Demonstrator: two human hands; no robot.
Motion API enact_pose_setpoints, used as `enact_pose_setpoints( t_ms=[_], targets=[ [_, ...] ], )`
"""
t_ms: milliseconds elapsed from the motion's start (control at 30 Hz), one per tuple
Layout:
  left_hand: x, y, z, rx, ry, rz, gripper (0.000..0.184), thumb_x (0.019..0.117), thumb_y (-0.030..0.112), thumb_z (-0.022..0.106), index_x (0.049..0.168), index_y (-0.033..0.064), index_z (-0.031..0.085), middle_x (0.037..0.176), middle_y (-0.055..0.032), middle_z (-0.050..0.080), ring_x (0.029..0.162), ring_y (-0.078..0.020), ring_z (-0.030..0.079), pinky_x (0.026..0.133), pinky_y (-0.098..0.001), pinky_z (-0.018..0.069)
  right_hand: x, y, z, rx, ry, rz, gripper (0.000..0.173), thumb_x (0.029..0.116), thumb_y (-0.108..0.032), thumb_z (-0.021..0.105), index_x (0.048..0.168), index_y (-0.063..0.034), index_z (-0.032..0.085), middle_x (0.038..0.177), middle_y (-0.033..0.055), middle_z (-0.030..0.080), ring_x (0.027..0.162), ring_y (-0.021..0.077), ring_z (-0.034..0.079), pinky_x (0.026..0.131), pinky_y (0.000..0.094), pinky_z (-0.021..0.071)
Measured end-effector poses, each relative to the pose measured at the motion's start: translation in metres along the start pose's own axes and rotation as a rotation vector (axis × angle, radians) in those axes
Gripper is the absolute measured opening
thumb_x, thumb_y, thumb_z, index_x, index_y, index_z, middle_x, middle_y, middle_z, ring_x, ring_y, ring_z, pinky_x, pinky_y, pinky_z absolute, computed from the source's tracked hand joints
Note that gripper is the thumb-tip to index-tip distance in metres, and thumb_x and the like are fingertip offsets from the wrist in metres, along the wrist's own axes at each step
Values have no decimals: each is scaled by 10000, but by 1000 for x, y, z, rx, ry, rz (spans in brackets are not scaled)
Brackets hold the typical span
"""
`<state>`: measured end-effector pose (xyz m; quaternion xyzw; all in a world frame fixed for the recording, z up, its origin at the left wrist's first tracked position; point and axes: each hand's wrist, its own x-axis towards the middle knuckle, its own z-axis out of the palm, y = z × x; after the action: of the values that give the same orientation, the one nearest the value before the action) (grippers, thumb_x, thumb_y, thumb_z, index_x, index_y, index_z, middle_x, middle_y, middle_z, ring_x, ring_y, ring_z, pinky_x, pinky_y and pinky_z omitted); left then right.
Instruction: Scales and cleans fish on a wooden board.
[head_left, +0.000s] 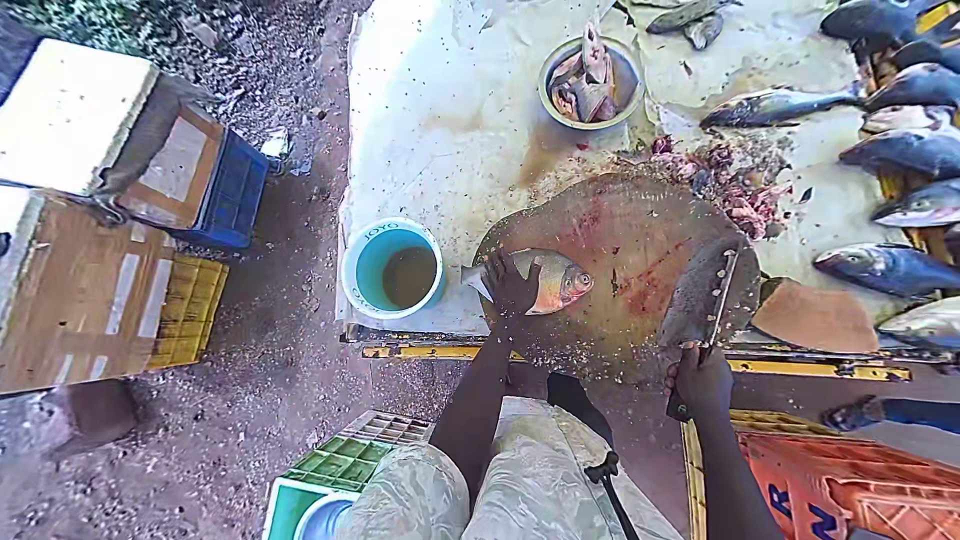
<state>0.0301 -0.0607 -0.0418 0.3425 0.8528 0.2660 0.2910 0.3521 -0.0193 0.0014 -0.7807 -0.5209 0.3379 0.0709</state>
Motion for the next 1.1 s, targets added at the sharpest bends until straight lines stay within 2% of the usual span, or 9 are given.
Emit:
enact_pose_setpoints(
  t_ms=[133,267,433,500,633,733,833,933,1100],
  targets=[
    [-7,-14,-195,-286,-60,-92,659,1027,548,533,1580,207,423,1532,-86,527,1323,-276,577,1039,-537,512,10,-16,10,-36,-12,-36,482,1128,-364,376,1395,30,455,940,223,664,707,330,700,675,544,596],
    [66,-89,-257,192,62,-144,365,1062,359,522,1204,86,718,1147,-204,713,1055,-396,675,905,-652,494,8,-11,1,-82,-44,-5,450,1129,-350,372,1381,12,461,974,207,666,736,303,713,691,498,607],
    [104,-180,-169,754,-421,104,456,1091,205,466,1437,-91,497,1493,-327,470,1434,-465,414,1179,-601,309,10,-18,-11,-116,-90,54,376,1105,-263,465,1214,83,564,1072,296,663,979,422,695,876,599,544],
    [92,-152,-159,760,-404,186,484,1108,184,394,1507,-90,406,1571,-309,389,1505,-434,325,1239,-543,237,18,-26,-23,-134,-82,69,348,1081,-224,514,1180,101,591,1088,308,662,1045,442,671,920,609,510],
    [76,-66,-184,700,-122,62,494,1059,257,504,1506,47,486,1459,-254,549,1360,-429,527,1115,-611,414,13,-34,-6,-141,-23,27,485,1069,-214,514,1477,32,427,1164,311,663,1091,460,673,949,609,524],
    [32,-4,-144,560,129,335,506,1030,313,511,1475,72,531,1473,-177,567,1380,-365,524,1166,-539,369,27,-35,-16,-426,-289,-368,368,1116,-339,410,1203,-12,557,896,222,675,905,417,705,804,577,556],
    [-10,24,-34,592,-159,520,800,962,567,539,1592,99,381,1643,-183,352,1524,-358,331,1240,-547,254,146,-28,-68,-663,-339,-678,350,1093,-404,447,1136,-109,630,846,149,680,833,375,710,728,577,570],
    [-15,28,47,889,-144,542,881,884,466,633,1620,107,307,1665,-321,162,1513,-570,172,1167,-742,163,260,-60,-114,-331,-71,-431,386,1093,-346,485,1169,19,585,972,289,670,915,472,697,782,664,548],
    [55,91,2,1028,-545,529,785,905,372,678,1595,188,351,1475,-271,503,1257,-503,554,977,-669,473,217,-48,-64,585,-140,111,381,1111,-385,447,1283,-50,502,733,112,615,490,198,624,468,370,575]
  ],
)
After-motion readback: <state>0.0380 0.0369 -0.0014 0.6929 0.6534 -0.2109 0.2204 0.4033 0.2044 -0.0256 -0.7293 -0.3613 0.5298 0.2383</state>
